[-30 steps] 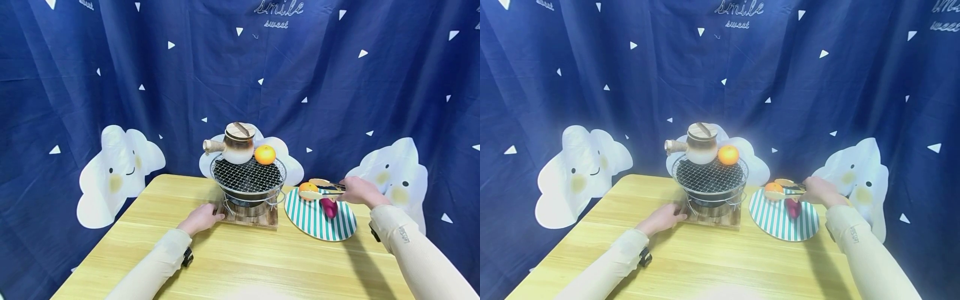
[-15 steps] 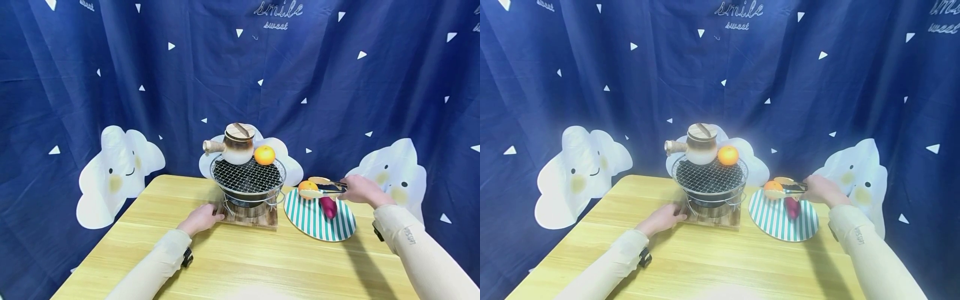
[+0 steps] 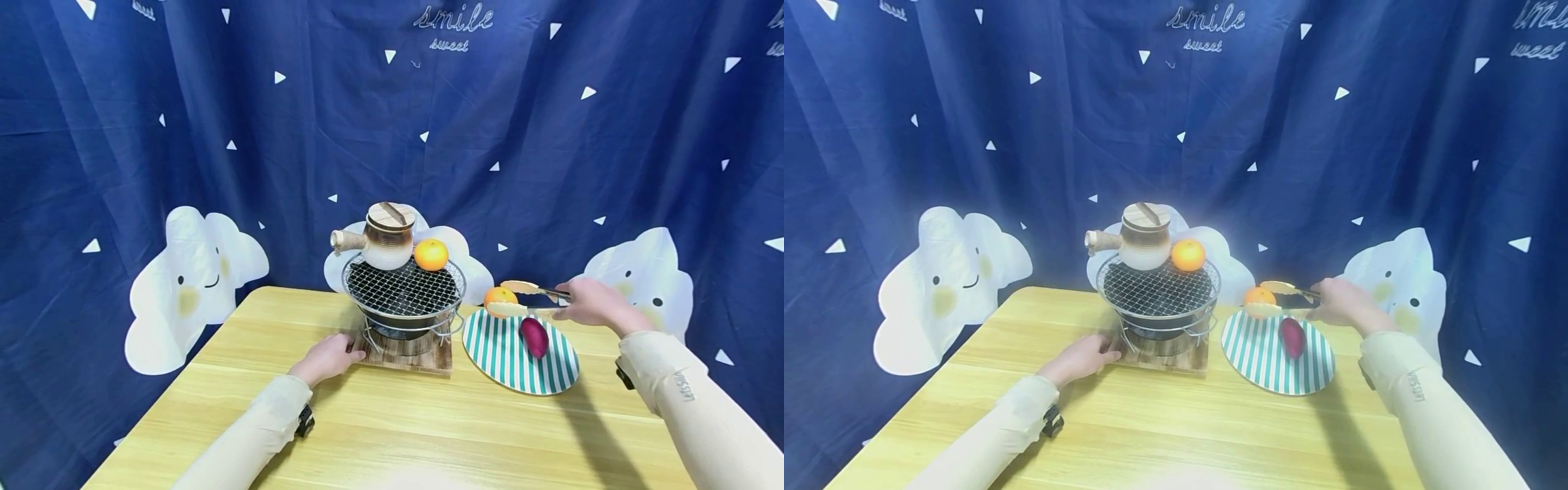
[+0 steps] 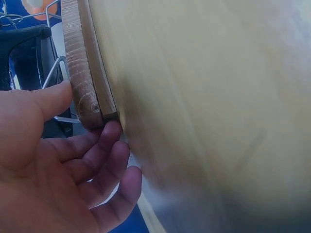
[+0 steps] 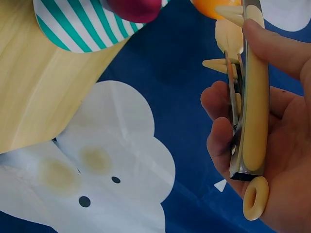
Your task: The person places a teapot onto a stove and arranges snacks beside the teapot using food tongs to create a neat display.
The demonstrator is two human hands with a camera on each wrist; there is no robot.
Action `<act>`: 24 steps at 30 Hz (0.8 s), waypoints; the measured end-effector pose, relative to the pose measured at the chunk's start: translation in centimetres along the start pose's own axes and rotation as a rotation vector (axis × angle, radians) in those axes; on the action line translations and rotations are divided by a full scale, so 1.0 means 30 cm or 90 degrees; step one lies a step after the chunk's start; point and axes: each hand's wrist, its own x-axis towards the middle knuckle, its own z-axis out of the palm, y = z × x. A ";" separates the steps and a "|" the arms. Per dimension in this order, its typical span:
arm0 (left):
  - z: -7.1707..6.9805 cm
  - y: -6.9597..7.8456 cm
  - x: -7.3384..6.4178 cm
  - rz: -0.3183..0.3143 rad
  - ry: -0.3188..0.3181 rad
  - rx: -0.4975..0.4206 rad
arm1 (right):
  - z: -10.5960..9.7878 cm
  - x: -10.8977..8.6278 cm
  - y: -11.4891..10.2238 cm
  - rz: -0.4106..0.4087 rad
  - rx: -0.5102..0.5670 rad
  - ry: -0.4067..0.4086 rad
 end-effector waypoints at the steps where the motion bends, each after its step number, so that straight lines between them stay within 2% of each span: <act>1: 0.001 0.000 0.000 -0.001 -0.001 -0.001 | -0.005 -0.002 -0.002 0.000 0.002 -0.001; 9: 0.001 0.000 -0.002 0.004 0.014 0.000 | -0.048 -0.020 -0.019 -0.004 0.000 -0.007; 15: 0.004 -0.002 0.000 0.005 0.016 0.001 | -0.083 -0.035 -0.038 0.012 0.001 -0.013; 24: 0.003 -0.003 0.004 0.008 0.014 0.003 | -0.128 -0.054 -0.053 0.005 0.004 -0.019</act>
